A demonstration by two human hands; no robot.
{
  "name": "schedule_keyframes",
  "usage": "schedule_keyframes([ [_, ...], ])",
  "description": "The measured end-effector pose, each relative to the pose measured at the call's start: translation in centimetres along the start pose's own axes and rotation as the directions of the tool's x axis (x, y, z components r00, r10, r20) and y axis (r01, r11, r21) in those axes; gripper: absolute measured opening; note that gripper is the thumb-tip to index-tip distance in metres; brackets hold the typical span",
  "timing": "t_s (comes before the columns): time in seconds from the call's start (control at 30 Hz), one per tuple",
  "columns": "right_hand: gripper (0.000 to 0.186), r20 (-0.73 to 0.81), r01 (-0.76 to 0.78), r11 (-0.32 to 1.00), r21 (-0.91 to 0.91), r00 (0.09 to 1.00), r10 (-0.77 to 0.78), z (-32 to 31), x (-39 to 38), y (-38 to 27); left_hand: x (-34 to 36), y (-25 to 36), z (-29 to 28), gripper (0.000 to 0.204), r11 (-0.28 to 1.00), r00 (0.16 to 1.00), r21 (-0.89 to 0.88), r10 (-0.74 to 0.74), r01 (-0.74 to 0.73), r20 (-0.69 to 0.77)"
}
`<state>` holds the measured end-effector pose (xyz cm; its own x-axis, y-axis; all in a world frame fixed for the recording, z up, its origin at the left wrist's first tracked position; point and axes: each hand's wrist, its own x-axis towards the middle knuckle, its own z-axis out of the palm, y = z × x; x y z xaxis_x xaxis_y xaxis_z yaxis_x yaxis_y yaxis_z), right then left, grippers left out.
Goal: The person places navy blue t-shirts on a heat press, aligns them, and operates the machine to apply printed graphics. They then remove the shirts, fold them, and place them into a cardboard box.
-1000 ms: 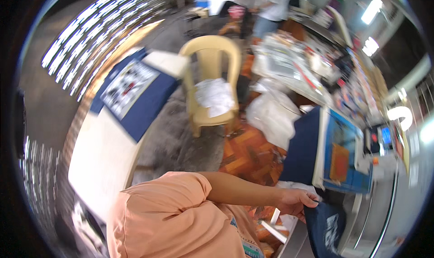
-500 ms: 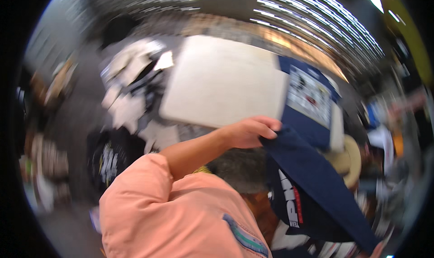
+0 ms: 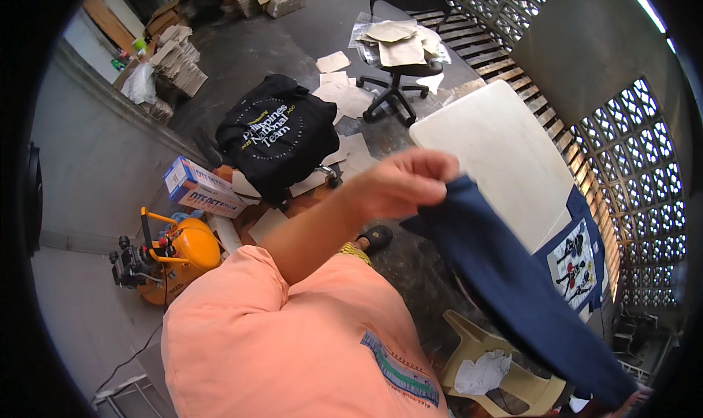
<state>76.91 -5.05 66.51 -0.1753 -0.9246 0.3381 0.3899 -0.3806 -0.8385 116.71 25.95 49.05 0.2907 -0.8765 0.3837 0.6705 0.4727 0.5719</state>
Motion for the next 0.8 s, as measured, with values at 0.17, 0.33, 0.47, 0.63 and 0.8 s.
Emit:
schedule_keyframes([
  [0.17,0.063,0.877,-0.178,0.968,-0.175,0.419,0.236,-2.1,14.5,12.6,8.4,3.4,-6.0,0.013,0.93,0.985,0.365,0.089,-0.03,-0.146],
  [0.33,0.031,0.583,-0.414,0.875,0.249,0.786,0.206,17.0,11.3,16.5,15.9,10.7,-10.0,0.015,0.162,0.716,0.906,0.672,-0.391,0.189],
  [0.47,0.023,0.51,-0.421,0.862,0.283,0.827,0.236,19.4,13.6,14.5,22.1,12.8,-6.9,0.015,0.795,0.781,0.218,0.601,-0.566,-0.168],
  [0.63,0.02,0.327,-0.532,0.844,0.064,0.81,0.486,18.6,10.3,23.8,21.9,8.5,-18.1,0.011,0.882,0.844,0.356,0.427,-0.309,-0.324],
  [0.8,0.012,0.178,-0.691,0.703,-0.169,0.68,0.711,9.4,4.7,37.5,16.0,1.2,-29.0,0.016,0.899,0.742,0.42,0.198,0.123,-0.641],
])
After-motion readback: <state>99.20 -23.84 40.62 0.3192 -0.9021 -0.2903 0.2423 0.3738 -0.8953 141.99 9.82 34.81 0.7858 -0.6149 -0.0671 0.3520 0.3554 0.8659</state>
